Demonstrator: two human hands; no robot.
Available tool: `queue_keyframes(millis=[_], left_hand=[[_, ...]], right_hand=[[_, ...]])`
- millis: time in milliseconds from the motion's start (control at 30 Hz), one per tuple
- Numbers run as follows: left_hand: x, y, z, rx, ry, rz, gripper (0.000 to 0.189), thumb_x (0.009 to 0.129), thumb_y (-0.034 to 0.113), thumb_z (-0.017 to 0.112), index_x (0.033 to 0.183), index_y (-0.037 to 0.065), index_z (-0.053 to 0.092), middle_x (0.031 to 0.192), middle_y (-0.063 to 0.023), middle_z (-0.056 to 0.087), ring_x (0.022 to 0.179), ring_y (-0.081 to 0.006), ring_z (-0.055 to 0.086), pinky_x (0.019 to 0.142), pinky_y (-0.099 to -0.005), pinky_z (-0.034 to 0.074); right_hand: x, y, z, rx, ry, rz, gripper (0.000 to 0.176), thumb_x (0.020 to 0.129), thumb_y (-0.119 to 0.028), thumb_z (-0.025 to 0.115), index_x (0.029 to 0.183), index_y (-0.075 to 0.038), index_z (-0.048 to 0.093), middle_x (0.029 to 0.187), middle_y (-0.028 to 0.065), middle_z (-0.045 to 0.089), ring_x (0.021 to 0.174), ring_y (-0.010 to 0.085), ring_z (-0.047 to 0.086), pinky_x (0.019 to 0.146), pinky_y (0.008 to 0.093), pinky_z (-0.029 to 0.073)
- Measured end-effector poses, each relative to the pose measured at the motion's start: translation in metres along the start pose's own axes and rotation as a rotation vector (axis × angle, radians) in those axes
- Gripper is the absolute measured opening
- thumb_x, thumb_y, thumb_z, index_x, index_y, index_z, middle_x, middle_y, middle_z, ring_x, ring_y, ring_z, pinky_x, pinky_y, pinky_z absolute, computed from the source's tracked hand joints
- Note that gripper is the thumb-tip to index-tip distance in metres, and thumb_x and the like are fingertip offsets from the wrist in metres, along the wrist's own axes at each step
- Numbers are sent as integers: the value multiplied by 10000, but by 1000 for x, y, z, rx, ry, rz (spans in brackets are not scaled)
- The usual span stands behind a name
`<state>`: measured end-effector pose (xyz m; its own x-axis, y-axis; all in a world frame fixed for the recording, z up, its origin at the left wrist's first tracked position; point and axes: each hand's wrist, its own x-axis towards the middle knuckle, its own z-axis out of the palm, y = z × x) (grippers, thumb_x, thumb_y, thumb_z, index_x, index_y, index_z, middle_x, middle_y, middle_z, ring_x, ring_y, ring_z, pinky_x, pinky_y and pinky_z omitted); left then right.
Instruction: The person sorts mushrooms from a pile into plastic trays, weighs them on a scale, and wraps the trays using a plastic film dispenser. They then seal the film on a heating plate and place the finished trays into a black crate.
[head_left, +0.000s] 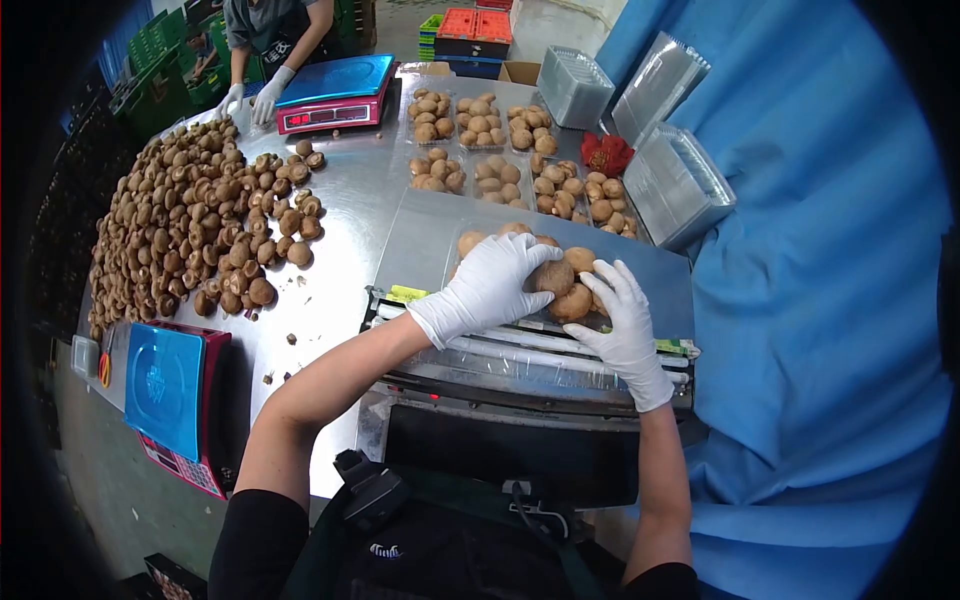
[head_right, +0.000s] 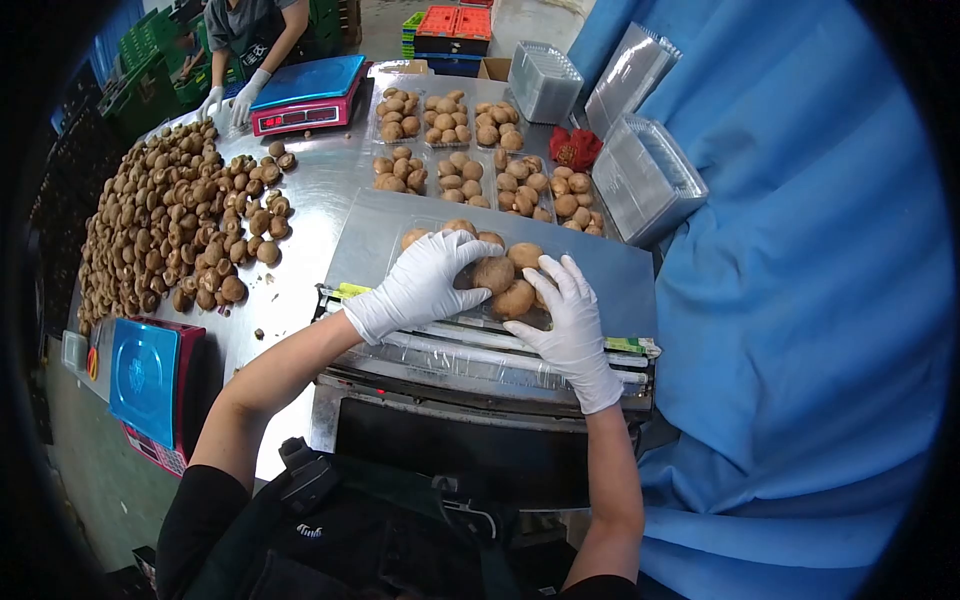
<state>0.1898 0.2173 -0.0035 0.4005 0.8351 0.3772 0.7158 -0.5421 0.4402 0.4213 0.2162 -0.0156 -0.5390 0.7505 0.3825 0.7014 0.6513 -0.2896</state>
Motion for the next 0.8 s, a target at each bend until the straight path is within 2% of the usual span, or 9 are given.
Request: queue_keyframes(millis=[100, 200, 267, 333, 400, 467, 533, 600, 800], left_hand=[[0, -1, -6, -185, 68, -37, 464, 746, 276, 690, 1143, 74, 562, 993, -136, 589, 965, -310, 565, 864, -385, 447], [-2, 2, -19, -377, 94, -152, 451, 751, 271, 695, 1144, 92, 566, 992, -124, 589, 973, -300, 567, 866, -382, 451], [-7, -4, -23, -337, 160, -138, 446, 746, 261, 708, 1143, 111, 568, 1001, -111, 592, 975, -292, 569, 853, -385, 459], [-14, -6, -29, -410, 260, -121, 486, 756, 193, 717, 1198, 86, 545, 1005, -95, 573, 914, -246, 567, 836, -343, 471], [-16, -2, -31, -411, 264, -122, 500, 736, 183, 729, 1191, 84, 548, 1021, -103, 573, 917, -260, 562, 839, -352, 465], [-18, 3, -30, -263, 241, -6, 501, 714, 181, 737, 1171, 85, 558, 1011, -109, 573, 914, -280, 559, 828, -373, 461], [-19, 8, -25, -214, 216, 21, 519, 700, 200, 739, 1173, 99, 552, 984, -97, 563, 899, -289, 546, 819, -384, 448], [-17, 15, -18, -44, 171, 68, 538, 699, 219, 735, 1188, 111, 537, 949, -85, 545, 889, -280, 531, 814, -384, 430], [-6, 13, 14, 182, -28, 143, 534, 740, 320, 683, 1195, 84, 530, 946, -71, 546, 920, -243, 530, 809, -365, 409]], right_hand=[[2, 1, 4, -36, 3, 11, 607, 642, -319, 791, 1166, -102, 575, 1307, 107, 456, 1271, 355, 356, 1040, 441, 308], [3, -2, 0, 37, 21, -21, 599, 642, -268, 793, 1175, -108, 572, 1296, 101, 471, 1268, 345, 369, 1040, 437, 314], [3, -8, -7, 207, 131, -43, 603, 638, -166, 793, 1191, -117, 557, 1278, 90, 503, 1257, 321, 401, 1038, 422, 334], [-1, -13, -12, 268, 184, -51, 615, 631, -123, 793, 1196, -117, 550, 1271, 82, 516, 1247, 311, 420, 1037, 416, 343], [-3, -18, -16, 327, 242, -51, 630, 624, -81, 792, 1202, -116, 542, 1264, 74, 529, 1236, 302, 439, 1036, 409, 351], [-5, -23, -19, 365, 265, -80, 655, 606, -36, 795, 1202, -107, 535, 1259, 80, 539, 1210, 289, 473, 1026, 394, 371], [-5, -24, -20, 400, 288, -94, 652, 608, -34, 795, 1202, -101, 534, 1259, 92, 537, 1203, 287, 480, 1018, 391, 380], [-6, -26, -21, 438, 309, -108, 649, 610, -31, 794, 1201, -96, 533, 1259, 103, 535, 1197, 284, 487, 1011, 387, 388], [-10, -25, -21, 512, 350, -43, 641, 617, -37, 796, 1198, -86, 529, 1246, 141, 535, 1177, 289, 504, 996, 380, 404]])
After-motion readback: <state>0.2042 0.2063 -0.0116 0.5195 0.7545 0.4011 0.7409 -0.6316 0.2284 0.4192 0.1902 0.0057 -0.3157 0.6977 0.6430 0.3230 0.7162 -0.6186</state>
